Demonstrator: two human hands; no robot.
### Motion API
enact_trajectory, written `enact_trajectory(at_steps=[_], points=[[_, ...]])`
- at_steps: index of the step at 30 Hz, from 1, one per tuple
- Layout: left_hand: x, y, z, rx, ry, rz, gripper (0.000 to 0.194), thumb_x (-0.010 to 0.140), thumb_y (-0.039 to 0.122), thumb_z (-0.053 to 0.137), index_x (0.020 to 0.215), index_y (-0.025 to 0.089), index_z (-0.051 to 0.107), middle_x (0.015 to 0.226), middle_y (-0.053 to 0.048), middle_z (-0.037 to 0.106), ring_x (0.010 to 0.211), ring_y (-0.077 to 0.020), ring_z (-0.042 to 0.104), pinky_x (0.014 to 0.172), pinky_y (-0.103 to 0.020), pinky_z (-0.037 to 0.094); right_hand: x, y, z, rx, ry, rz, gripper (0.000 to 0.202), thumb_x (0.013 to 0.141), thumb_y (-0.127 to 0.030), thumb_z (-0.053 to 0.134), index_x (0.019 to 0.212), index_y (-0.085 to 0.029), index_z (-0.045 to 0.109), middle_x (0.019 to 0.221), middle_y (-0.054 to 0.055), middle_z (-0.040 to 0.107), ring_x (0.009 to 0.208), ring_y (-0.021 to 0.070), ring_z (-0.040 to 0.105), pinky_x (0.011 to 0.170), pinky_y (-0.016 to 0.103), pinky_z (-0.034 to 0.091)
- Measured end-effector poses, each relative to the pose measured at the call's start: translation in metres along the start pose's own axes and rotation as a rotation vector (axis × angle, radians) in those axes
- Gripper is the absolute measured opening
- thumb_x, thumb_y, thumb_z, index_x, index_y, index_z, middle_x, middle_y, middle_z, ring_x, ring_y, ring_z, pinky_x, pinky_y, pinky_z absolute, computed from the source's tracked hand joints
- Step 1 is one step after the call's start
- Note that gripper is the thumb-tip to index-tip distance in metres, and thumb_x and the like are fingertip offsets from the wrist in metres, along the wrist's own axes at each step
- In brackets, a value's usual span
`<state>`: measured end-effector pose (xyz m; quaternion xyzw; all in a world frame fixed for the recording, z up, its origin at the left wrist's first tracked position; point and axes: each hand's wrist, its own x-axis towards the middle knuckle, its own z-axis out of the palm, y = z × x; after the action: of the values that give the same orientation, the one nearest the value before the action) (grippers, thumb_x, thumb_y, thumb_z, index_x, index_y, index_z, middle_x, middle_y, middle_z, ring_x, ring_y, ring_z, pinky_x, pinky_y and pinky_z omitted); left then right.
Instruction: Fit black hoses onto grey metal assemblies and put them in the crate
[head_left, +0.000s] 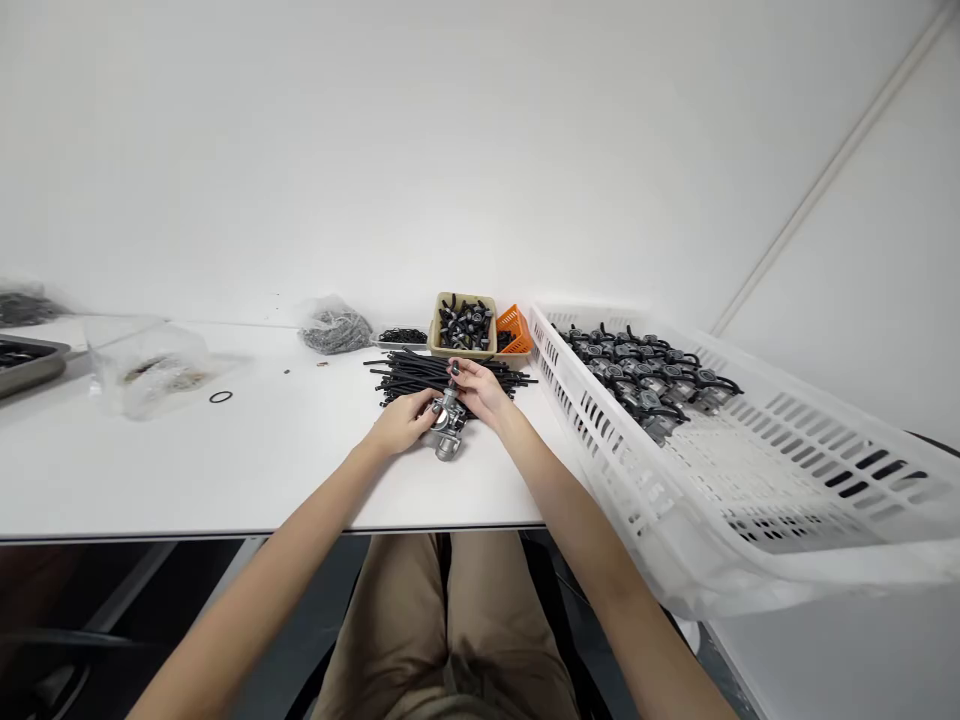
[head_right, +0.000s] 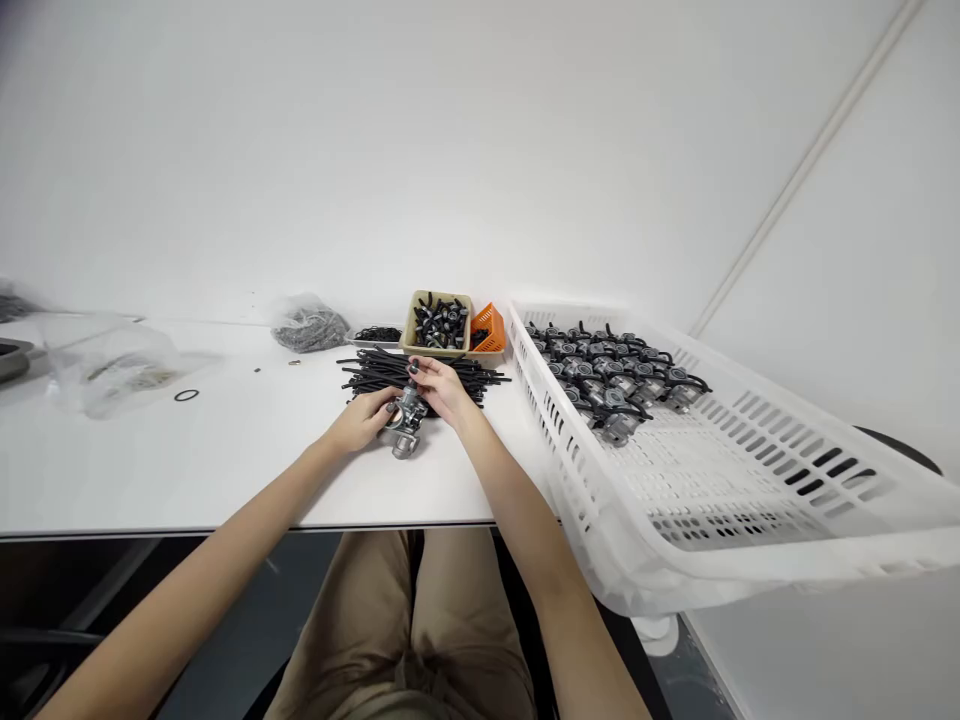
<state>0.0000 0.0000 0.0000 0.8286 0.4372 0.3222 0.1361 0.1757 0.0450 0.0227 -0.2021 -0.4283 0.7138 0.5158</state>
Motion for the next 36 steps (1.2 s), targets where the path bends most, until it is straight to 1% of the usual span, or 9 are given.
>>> enact_trajectory(at_steps=[5,10,14,21,23,26,28,33,36], points=[[-0.001,-0.002,0.000,-0.008,0.000,0.000,0.041,0.089,0.041,0.035,0.112,0.018,0.060,0.102,-0.008,0.068,0.088,-0.0241,0.061,0.077,-0.031,0.042,0.002,0.002,-0.001,-0.010,0.021,0.008,0.034,0.055,-0.011,0.079,0.083,-0.018,0.061,0.078,-0.001,0.062,0.067,0.0095,0.055,0.061,0.022,0.044],[-0.003,-0.001,-0.001,0.022,0.018,0.005,0.041,0.090,0.041,0.035,0.111,0.017,0.060,0.098,-0.008,0.068,0.085,-0.0241,0.062,0.075,-0.032,0.042,0.004,0.007,-0.003,-0.016,0.029,-0.026,0.040,0.052,-0.019,0.084,0.077,-0.018,0.053,0.068,-0.006,0.054,0.060,0.0064,0.049,0.055,0.020,0.041],[-0.003,-0.001,-0.001,0.036,0.016,0.009,0.042,0.091,0.043,0.033,0.112,0.017,0.060,0.096,-0.008,0.068,0.083,-0.0238,0.062,0.074,-0.031,0.042,0.006,0.011,-0.004,-0.018,0.021,-0.034,0.045,0.048,-0.023,0.086,0.075,-0.018,0.051,0.067,-0.007,0.053,0.059,0.0056,0.048,0.054,0.019,0.040],[-0.003,-0.005,0.001,-0.022,0.025,-0.008,0.054,0.095,0.051,0.023,0.116,0.017,0.060,0.101,-0.009,0.067,0.090,-0.0255,0.060,0.081,-0.032,0.043,0.007,0.011,-0.005,-0.079,0.055,-0.038,0.045,0.049,-0.027,0.086,0.078,-0.019,0.052,0.070,-0.006,0.055,0.060,0.0070,0.050,0.056,0.021,0.042],[-0.003,-0.005,0.001,-0.086,0.034,-0.029,0.060,0.095,0.053,0.020,0.117,0.016,0.061,0.095,-0.010,0.067,0.087,-0.0251,0.060,0.083,-0.033,0.043,0.006,0.011,-0.006,-0.071,0.056,-0.034,0.045,0.049,-0.027,0.086,0.078,-0.019,0.052,0.070,-0.006,0.055,0.060,0.0070,0.051,0.056,0.021,0.042],[-0.003,-0.005,0.002,-0.188,0.030,-0.087,0.066,0.095,0.057,0.016,0.120,0.014,0.060,0.078,-0.008,0.064,0.075,-0.0231,0.059,0.079,-0.033,0.044,0.005,0.009,-0.007,-0.069,0.056,-0.034,0.045,0.050,-0.027,0.086,0.078,-0.019,0.053,0.071,-0.005,0.056,0.062,0.0075,0.053,0.058,0.021,0.044],[-0.003,-0.006,0.002,-0.235,0.029,-0.112,0.069,0.095,0.059,0.015,0.121,0.013,0.060,0.075,-0.007,0.063,0.071,-0.0221,0.057,0.076,-0.034,0.045,0.005,0.009,-0.007,-0.082,0.064,-0.038,0.045,0.049,-0.027,0.086,0.078,-0.019,0.053,0.072,-0.005,0.057,0.063,0.0078,0.054,0.059,0.021,0.045],[0.000,-0.015,0.005,-0.347,0.093,-0.091,0.066,0.094,0.061,0.020,0.120,0.014,0.060,0.098,-0.010,0.065,0.094,-0.0258,0.058,0.091,-0.040,0.044,0.004,0.007,-0.007,-0.103,0.074,-0.036,0.044,0.051,-0.028,0.085,0.079,-0.019,0.052,0.073,-0.005,0.059,0.065,0.0077,0.056,0.062,0.021,0.046],[0.003,-0.018,0.007,-0.433,0.147,-0.130,0.061,0.093,0.060,0.028,0.117,0.014,0.059,0.110,-0.011,0.064,0.101,-0.0254,0.057,0.096,-0.041,0.041,0.004,0.005,-0.009,-0.104,0.060,-0.036,0.042,0.053,-0.027,0.084,0.079,-0.019,0.052,0.070,-0.006,0.059,0.063,0.0078,0.057,0.063,0.021,0.046]])
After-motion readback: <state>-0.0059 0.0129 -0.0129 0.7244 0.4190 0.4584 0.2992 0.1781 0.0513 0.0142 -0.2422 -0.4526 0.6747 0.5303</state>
